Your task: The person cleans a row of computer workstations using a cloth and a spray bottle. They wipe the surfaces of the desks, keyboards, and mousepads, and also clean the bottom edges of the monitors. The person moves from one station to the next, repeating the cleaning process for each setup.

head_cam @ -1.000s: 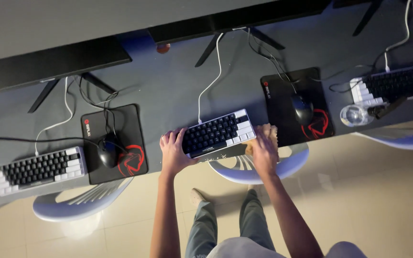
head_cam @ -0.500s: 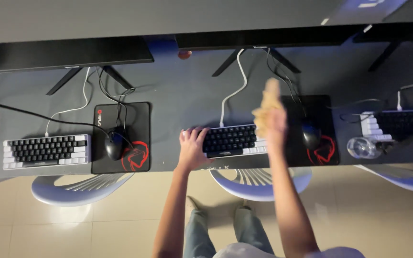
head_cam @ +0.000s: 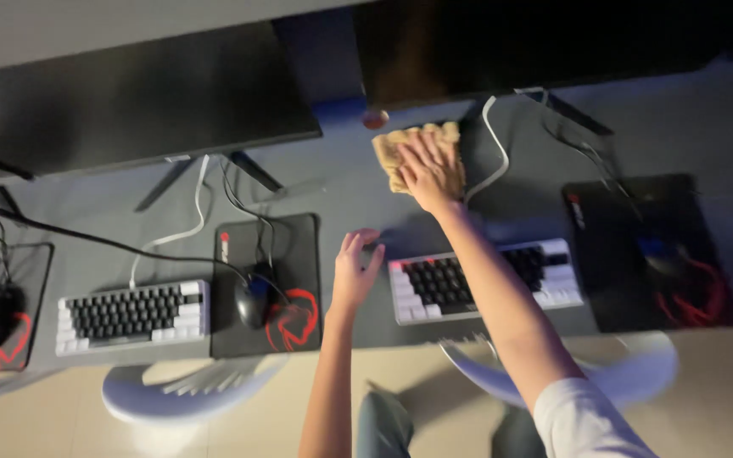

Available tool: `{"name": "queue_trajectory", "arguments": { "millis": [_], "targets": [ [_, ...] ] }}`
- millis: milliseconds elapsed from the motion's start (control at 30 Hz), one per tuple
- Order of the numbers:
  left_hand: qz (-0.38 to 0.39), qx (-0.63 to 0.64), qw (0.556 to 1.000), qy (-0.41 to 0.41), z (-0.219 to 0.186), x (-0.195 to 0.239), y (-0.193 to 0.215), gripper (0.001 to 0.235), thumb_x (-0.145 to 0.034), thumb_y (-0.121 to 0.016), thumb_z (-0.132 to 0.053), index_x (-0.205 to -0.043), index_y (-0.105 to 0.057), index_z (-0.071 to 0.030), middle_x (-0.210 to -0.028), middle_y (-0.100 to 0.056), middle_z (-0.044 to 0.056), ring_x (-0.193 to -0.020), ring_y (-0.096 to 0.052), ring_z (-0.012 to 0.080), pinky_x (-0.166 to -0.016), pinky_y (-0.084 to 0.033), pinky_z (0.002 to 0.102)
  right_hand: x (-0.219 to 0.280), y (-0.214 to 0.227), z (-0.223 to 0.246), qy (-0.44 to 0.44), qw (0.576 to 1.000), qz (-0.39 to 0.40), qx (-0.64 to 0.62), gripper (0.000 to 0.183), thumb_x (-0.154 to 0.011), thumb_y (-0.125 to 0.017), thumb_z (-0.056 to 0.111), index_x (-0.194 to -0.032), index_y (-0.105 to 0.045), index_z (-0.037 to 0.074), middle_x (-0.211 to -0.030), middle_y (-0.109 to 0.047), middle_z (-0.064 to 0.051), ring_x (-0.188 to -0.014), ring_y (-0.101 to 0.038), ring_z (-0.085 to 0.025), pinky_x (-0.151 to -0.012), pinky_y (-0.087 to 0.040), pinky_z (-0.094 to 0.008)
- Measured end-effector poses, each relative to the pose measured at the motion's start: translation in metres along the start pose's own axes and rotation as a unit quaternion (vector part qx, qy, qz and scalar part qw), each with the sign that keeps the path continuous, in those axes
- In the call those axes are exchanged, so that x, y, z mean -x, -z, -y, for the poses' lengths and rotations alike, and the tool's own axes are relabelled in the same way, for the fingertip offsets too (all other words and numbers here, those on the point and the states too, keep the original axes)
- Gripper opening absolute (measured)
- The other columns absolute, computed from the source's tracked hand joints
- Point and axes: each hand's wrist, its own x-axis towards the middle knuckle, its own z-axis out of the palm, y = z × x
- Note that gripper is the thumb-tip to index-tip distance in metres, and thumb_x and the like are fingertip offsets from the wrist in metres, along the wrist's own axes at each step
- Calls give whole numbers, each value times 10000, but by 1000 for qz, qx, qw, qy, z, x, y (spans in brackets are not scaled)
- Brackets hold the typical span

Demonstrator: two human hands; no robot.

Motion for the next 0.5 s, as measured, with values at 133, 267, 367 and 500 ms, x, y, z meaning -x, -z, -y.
{"name": "queue_trajectory", "arguments": {
  "millis": [133, 267, 367, 500],
  "targets": [
    [-28, -69, 997, -9, 18, -26, -7, 261, -925, -697, -107, -1161, -644, -9, -1222, -645, 183, -1149, -623, 385, -1002, -513, 444, -3, -40, 27, -52, 995, 40, -72, 537, -967, -596, 381, -1471, -584, 194, -1622, -385, -126, -1506, -284, -354, -1204, -153, -572],
    [-29, -204, 978, 35, 10, -40, -37, 385, -897, -721, -150, -1226, -597, 6, -1343, -555, 211, -1151, -540, 452, -977, -471, 485, 6, 12, 56, 111, 972, 175, -114, 577, -947, -582, 307, -1516, -526, 233, -1672, -369, -57, -1565, -267, -285, -1272, -175, -537],
    [24, -170, 985, -2, 40, -64, -58, 549, -868, -696, -202, -1358, -538, -10, -1461, -501, 223, -1293, -525, 423, -1092, -472, 461, -19, 18, 31, 111, 979, 158, -63, 614, -905, -582, 342, -1507, -502, 246, -1656, -345, -63, -1535, -254, -266, -1218, -129, -566],
    [72, -278, 956, -55, 98, -135, -101, 778, -863, -711, -308, -1471, -384, 52, -1551, -332, 324, -1405, -351, 458, -1091, -363, 551, -67, -55, -23, 40, 995, 81, -48, 590, -947, -526, 395, -1515, -490, 239, -1641, -376, -47, -1522, -288, -236, -1216, -122, -548]
  ]
}}
